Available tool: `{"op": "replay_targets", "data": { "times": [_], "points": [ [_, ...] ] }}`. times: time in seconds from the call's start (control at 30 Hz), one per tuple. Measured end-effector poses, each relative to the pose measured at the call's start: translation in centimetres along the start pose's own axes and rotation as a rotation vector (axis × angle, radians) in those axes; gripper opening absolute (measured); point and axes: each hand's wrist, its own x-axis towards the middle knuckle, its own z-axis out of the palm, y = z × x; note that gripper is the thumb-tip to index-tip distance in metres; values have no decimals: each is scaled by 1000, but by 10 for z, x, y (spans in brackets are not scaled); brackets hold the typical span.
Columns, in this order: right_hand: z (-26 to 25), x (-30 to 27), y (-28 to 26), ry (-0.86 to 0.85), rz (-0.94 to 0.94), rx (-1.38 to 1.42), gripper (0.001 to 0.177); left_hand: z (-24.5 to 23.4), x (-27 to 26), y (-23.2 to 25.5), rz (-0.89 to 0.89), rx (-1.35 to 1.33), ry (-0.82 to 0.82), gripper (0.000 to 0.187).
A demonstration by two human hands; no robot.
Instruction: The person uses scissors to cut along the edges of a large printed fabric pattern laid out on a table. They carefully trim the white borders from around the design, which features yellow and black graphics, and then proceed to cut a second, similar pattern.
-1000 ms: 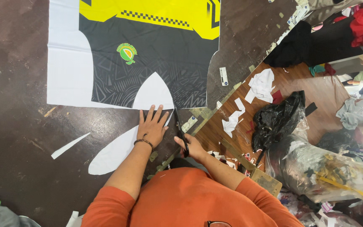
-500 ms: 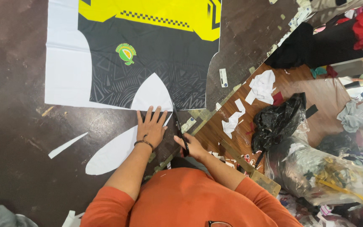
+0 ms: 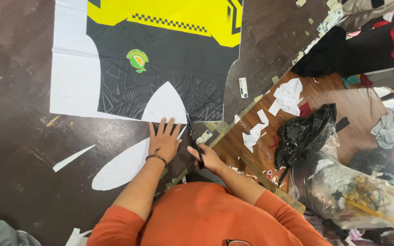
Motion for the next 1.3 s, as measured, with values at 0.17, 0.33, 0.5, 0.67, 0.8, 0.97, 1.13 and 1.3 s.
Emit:
{"op": "replay_targets", "data": {
  "times": [0.17, 0.33, 0.5, 0.67, 0.8, 0.97, 1.13, 1.3],
  "points": [
    [-6, 11, 11, -1, -8, -33, 51, 2, 2, 1, -5, -12, 25, 55],
    [-13, 18, 0, -46, -8, -68, 54, 8, 7, 2, 14, -25, 48, 53],
    [-16, 29, -11, -53, -10, -63, 49, 12, 9, 3, 6, -9, 68, 52],
    [-26, 21, -25, -69, -19, -78, 49, 6, 8, 5, -14, -22, 42, 51],
    [-32, 22, -45, -74, -47, 8, 49, 2, 6, 7, -21, -45, 35, 51],
    [-41, 29, -51, -100, -60, -61, 49, -2, 6, 9, -39, -49, 34, 51],
    [-47, 37, -61, -144, -66, -83, 51, 4, 9, 11, -53, -68, 49, 51],
    [-53, 48, -70, -169, -93, -116, 52, 2, 8, 13, -78, -79, 37, 49]
  ]
}}
